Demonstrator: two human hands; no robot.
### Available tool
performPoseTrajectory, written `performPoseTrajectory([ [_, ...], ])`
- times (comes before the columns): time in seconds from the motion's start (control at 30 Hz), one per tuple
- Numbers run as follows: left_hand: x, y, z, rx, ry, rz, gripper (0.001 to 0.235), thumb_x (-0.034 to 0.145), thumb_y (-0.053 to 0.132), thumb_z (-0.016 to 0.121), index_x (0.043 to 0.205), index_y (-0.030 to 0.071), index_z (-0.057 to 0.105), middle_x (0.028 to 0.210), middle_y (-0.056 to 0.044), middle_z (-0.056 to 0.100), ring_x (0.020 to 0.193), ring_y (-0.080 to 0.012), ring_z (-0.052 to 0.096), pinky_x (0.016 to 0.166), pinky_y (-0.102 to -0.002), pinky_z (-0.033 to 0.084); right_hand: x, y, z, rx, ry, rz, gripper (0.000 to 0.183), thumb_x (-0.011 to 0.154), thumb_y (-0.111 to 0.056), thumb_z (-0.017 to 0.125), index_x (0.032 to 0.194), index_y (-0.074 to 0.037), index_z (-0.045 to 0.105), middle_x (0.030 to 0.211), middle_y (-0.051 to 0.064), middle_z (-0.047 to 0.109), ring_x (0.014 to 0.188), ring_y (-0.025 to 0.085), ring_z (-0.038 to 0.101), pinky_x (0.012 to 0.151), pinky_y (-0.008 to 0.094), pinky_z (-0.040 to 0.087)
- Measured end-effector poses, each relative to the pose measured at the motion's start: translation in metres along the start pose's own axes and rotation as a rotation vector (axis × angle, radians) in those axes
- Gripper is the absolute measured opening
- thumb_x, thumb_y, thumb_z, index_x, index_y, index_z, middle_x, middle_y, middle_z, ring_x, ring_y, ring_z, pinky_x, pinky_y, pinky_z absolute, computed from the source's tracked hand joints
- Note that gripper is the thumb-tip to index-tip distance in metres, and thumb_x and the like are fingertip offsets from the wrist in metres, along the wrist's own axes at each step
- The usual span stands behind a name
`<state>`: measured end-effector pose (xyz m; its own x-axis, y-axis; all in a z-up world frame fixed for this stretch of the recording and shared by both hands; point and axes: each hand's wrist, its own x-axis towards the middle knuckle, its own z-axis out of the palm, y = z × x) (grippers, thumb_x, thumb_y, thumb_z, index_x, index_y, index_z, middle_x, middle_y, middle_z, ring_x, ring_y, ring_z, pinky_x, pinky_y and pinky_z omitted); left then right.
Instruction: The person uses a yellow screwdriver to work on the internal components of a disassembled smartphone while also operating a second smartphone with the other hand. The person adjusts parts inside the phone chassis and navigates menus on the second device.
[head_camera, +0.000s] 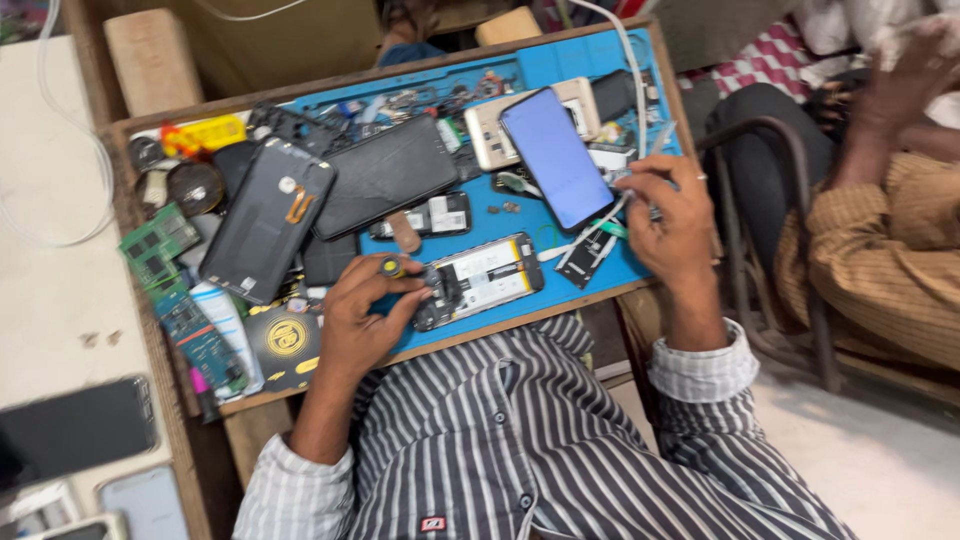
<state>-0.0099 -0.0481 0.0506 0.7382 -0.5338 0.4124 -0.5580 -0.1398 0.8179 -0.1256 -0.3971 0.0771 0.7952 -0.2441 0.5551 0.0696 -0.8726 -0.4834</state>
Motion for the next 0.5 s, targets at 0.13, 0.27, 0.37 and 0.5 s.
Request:
performPoseTrajectory([
  [0.13,0.003,0.0,0.002,0.005,0.006,0.005,0.016,0.077,0.003,0.086,0.09,0.003,0.075,0.104,-0.009,0.075,0.103,-0.0237,0.071,0.089,-0.035,0.056,-0.005,0.01,0.005,-0.079,0.032,-0.049,0.019,0.083,0.011,0.062,0.088,-0.005,0.069,0.121,0.013,0.068,0.106,0.032,0.065,0.09,0.04,0.052],
  [0.27,0.001,0.001,0.0,0.012,0.007,0.004,0.016,0.077,0.003,0.086,0.089,0.002,0.075,0.102,-0.009,0.075,0.101,-0.0237,0.071,0.086,-0.034,0.056,-0.004,0.009,0.007,-0.023,-0.003,0.005,0.022,0.086,0.011,0.061,0.095,-0.005,0.073,0.13,0.015,0.066,0.113,0.033,0.063,0.094,0.041,0.051],
  [0.37,0.002,0.001,0.001,0.0,0.011,0.007,0.017,0.078,0.002,0.086,0.09,0.003,0.075,0.102,-0.008,0.075,0.101,-0.0232,0.071,0.086,-0.033,0.057,-0.005,0.006,0.005,-0.042,-0.033,-0.051,0.027,0.086,0.01,0.061,0.103,-0.005,0.076,0.137,0.018,0.062,0.124,0.036,0.059,0.104,0.044,0.049],
  [0.5,0.001,0.001,0.002,0.002,0.014,0.015,0.017,0.077,0.002,0.086,0.09,0.002,0.075,0.102,-0.008,0.075,0.1,-0.0228,0.072,0.085,-0.034,0.058,-0.002,0.005,0.005,-0.047,-0.051,-0.069,0.026,0.09,0.005,0.065,0.11,-0.007,0.077,0.142,0.018,0.059,0.132,0.038,0.056,0.113,0.047,0.046],
])
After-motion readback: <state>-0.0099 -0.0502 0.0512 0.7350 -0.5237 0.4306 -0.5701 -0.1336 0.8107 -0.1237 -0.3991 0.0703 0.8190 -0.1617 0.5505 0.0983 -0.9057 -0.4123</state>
